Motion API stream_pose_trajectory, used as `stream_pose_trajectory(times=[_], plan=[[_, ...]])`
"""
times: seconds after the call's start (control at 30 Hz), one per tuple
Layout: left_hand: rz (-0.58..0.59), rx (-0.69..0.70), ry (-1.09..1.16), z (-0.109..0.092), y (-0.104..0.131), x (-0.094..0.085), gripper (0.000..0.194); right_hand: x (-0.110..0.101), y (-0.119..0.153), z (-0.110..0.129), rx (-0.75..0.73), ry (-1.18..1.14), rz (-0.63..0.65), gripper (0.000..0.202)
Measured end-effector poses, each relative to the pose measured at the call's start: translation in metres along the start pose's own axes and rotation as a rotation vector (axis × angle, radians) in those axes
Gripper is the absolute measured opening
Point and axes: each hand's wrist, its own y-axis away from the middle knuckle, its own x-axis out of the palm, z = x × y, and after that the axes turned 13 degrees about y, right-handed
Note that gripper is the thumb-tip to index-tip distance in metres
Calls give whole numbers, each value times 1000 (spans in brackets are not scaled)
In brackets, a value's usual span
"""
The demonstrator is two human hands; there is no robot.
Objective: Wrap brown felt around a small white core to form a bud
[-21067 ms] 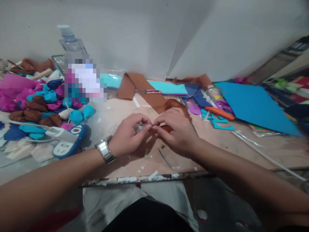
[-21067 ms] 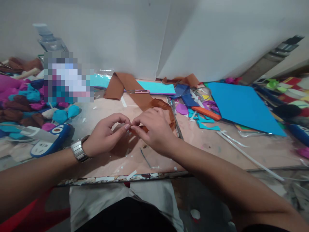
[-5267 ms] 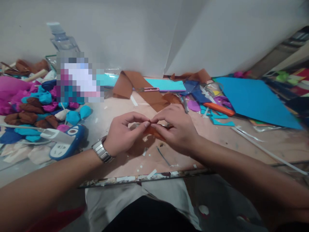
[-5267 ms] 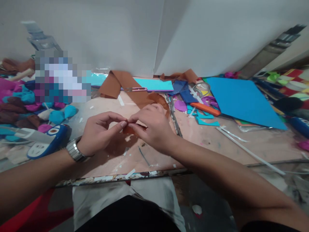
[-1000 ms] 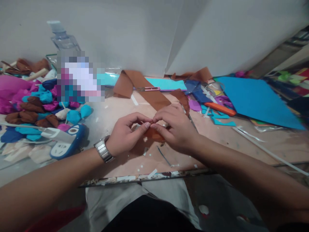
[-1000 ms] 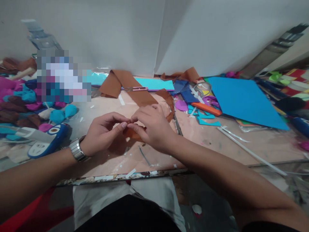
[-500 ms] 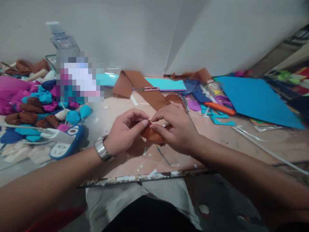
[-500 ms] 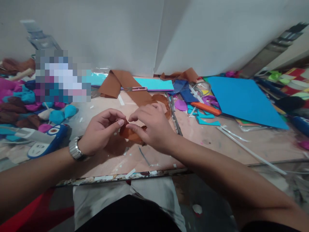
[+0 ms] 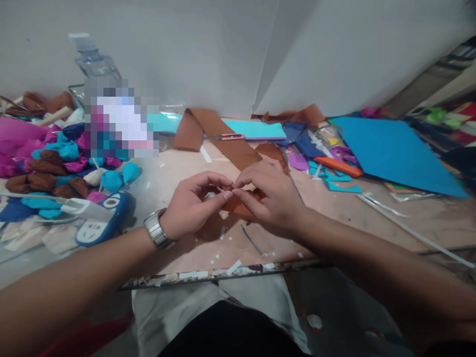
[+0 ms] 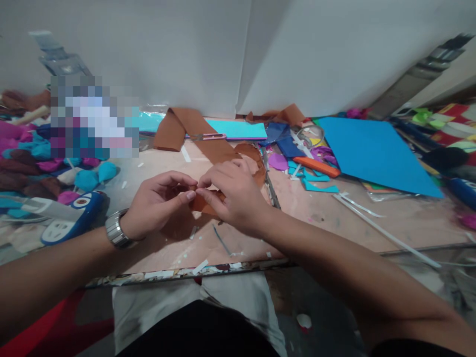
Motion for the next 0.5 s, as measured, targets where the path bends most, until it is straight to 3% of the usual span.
stream_pose_trajectory(times=[0.5], plan=[[-34, 5, -35, -2, -2, -2, 22, -1, 0, -1, 6, 8, 32, 12]])
